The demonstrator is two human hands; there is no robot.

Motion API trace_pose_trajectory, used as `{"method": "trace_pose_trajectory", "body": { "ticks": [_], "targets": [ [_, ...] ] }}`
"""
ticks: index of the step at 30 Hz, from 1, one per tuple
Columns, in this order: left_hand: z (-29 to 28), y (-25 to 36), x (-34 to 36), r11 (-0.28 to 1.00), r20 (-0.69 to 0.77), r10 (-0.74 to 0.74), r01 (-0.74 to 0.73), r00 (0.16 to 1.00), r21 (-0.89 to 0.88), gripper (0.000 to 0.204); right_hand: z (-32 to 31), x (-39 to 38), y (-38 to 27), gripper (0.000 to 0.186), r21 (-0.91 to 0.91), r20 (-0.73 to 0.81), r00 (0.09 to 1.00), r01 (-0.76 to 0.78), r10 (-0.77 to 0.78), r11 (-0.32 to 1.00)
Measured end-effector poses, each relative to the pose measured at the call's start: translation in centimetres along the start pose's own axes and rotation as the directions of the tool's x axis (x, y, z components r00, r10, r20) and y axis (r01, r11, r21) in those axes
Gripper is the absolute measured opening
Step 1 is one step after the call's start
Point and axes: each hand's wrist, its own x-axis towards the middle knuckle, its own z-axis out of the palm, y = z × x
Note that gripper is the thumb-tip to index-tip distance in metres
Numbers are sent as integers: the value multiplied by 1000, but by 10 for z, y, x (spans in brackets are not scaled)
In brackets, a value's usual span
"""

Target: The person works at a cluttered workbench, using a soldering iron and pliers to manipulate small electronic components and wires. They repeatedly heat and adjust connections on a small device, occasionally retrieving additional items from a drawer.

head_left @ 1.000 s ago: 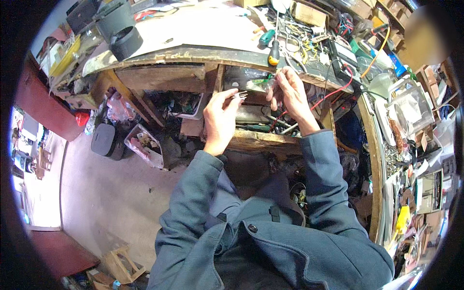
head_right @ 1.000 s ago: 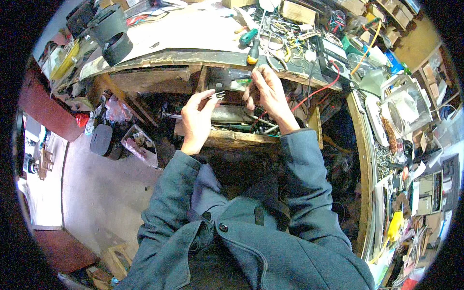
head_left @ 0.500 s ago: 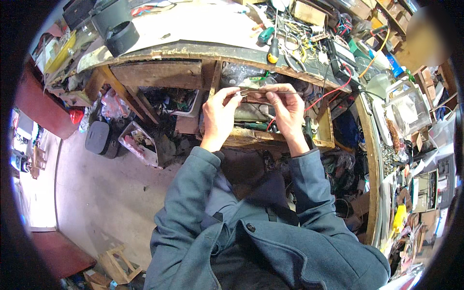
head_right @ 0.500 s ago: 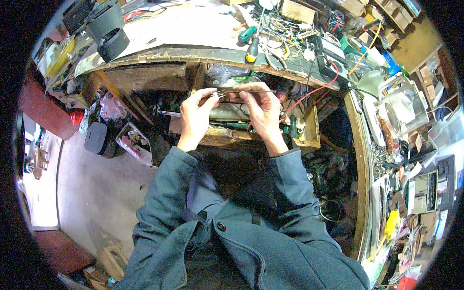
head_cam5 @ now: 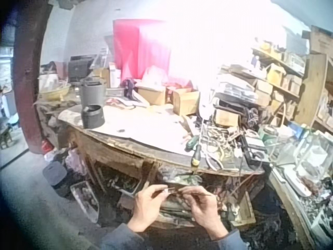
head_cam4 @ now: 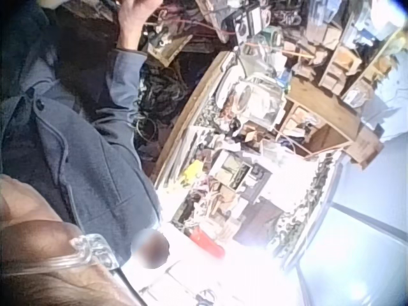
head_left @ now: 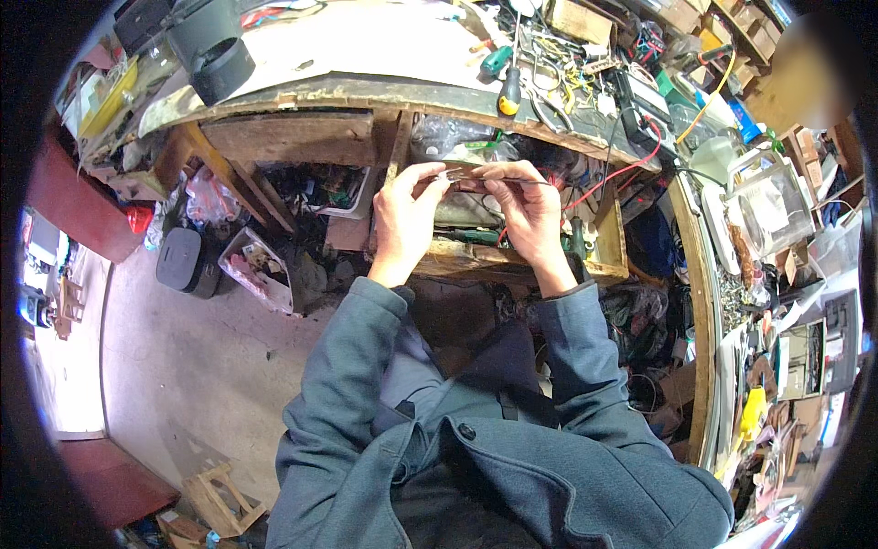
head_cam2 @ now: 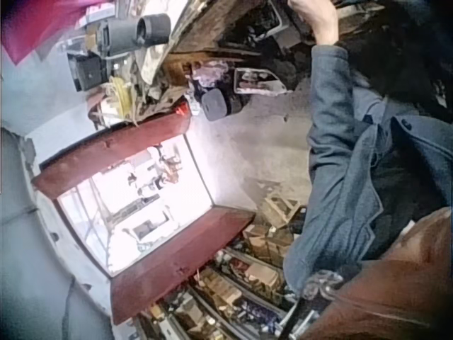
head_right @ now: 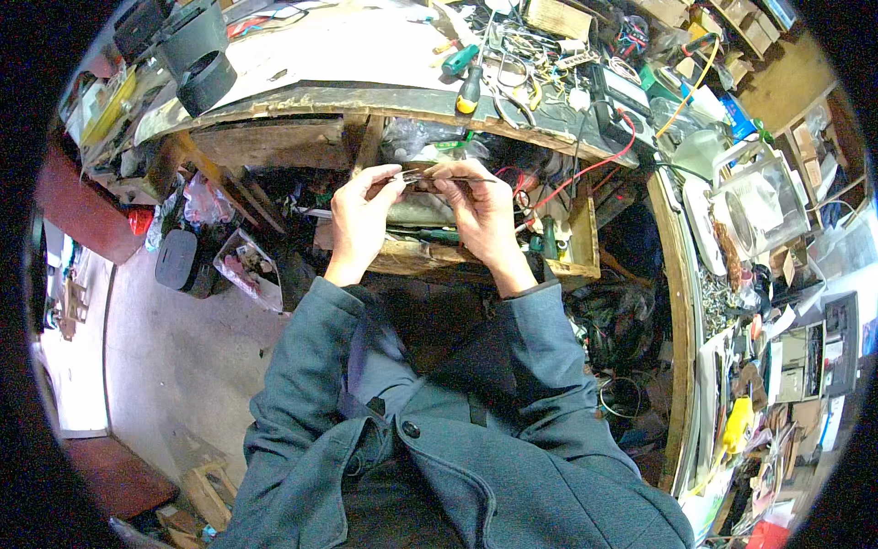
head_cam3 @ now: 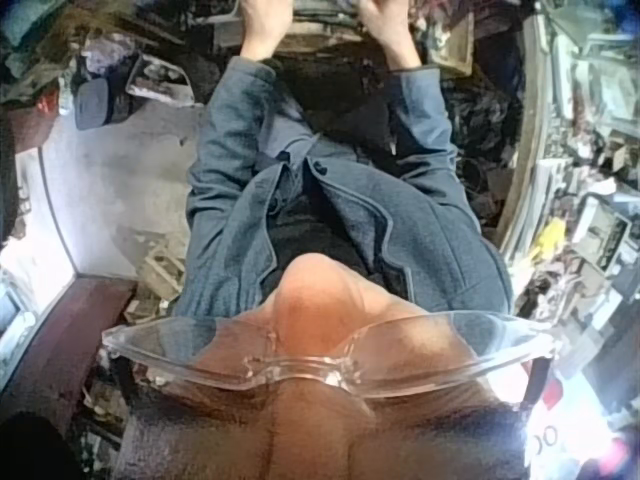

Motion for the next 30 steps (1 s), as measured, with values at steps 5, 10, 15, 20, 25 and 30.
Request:
{"method": "trace_pose_trajectory", "body": {
  "ticks": [5,10,15,20,25,30],
  "targets": [
    [0,-1,0,1000,5,-7,6,1000,9,25,1,0,-1,11,-29,-14,1000,-27,26,999],
    [2,1,-1,1000,-41,13,-13,999,-4,21,-1,-1,3,12,-104,-15,1000,-1,0,995],
    [1,-2,0,999,-38,0,-2,999,-34,20,-4,0,3,13,-268,27,996,86,-82,959],
    [0,-3,1,999,-43,20,-19,999,28,22,0,2,-13,17,-517,124,964,266,-236,813],
    [-2,4,0,997,-12,-9,10,1000,81,24,-1,1,-8,17,-525,144,959,283,-244,803],
    [-1,5,0,990,-4,-34,34,999,137,23,-2,1,-4,17,-539,171,953,302,-249,786]
  ]
}}
